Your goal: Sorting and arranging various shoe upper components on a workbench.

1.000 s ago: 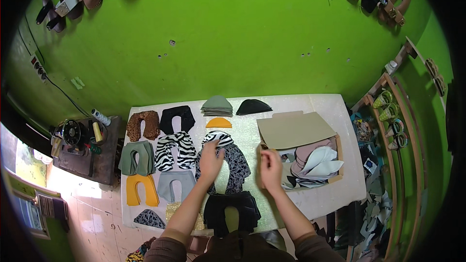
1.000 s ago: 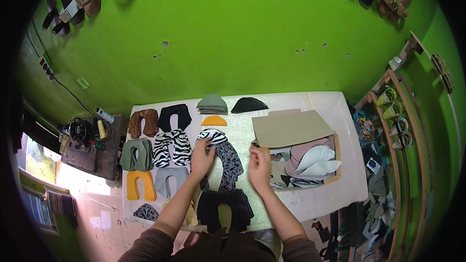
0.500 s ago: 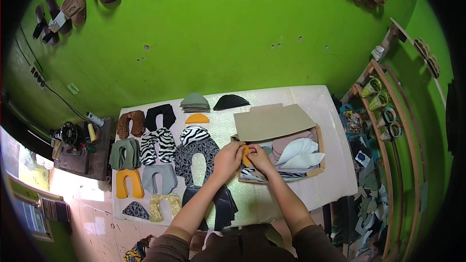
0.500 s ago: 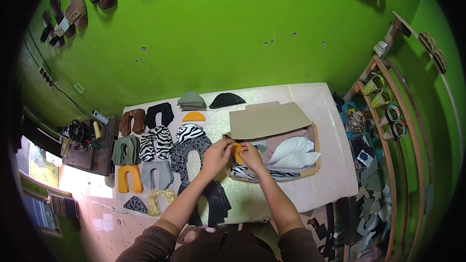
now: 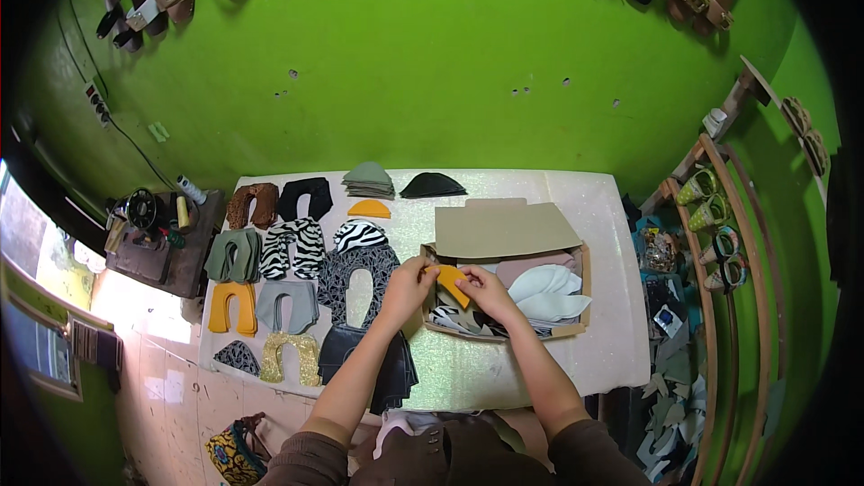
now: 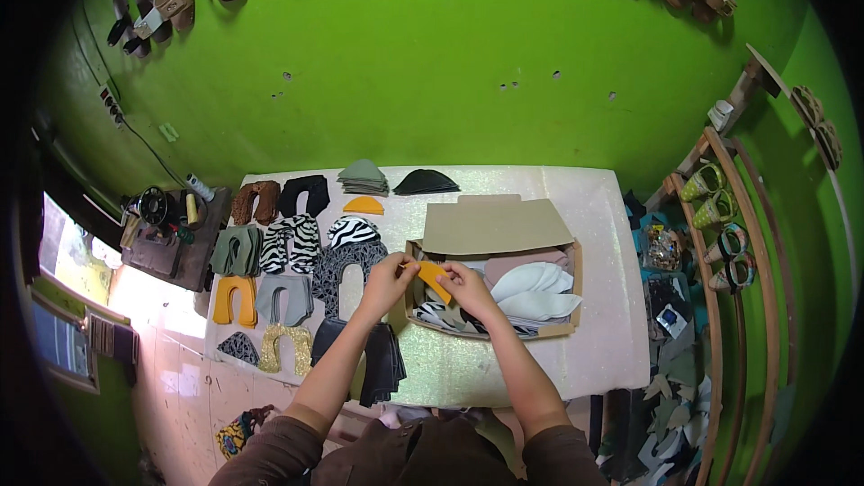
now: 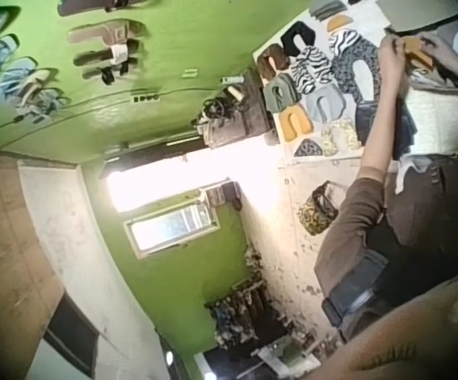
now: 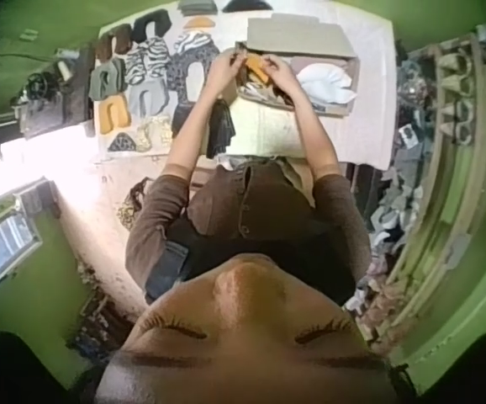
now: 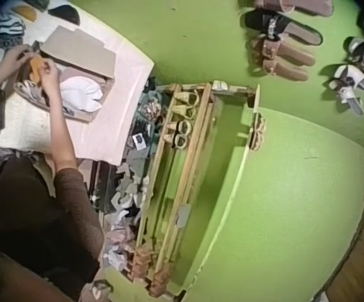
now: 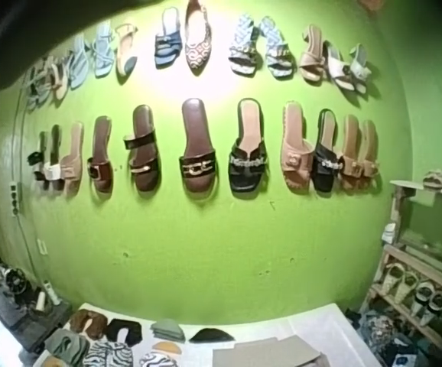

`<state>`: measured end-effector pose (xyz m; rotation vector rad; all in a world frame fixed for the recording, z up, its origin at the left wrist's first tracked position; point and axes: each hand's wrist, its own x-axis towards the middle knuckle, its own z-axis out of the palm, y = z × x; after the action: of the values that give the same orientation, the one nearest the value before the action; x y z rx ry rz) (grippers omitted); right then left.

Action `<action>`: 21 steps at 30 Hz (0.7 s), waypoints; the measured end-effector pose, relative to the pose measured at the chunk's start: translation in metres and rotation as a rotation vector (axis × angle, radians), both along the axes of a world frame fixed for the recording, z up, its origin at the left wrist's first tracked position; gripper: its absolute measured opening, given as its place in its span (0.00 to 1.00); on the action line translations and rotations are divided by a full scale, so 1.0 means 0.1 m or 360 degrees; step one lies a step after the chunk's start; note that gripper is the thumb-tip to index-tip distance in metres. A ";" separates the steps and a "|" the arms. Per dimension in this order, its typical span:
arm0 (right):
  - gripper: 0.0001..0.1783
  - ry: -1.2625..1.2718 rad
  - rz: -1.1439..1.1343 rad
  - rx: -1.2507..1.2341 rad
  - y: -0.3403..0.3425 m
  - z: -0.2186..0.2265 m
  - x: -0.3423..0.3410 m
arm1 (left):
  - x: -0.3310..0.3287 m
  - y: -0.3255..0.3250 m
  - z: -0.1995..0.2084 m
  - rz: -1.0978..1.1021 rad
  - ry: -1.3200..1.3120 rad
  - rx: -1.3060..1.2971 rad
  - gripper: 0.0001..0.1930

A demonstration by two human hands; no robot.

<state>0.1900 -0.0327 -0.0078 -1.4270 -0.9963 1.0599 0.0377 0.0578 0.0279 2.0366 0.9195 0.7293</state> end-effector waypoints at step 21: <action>0.09 -0.0860 -0.0157 0.0131 1.66 0.36 -0.58 | -0.87 1.62 0.03 0.0237 -0.0006 -0.0029 0.08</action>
<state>0.1316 0.1330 0.0286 -1.7160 -1.3148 0.5577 -0.0492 0.2198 0.0307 1.9654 1.0807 0.8014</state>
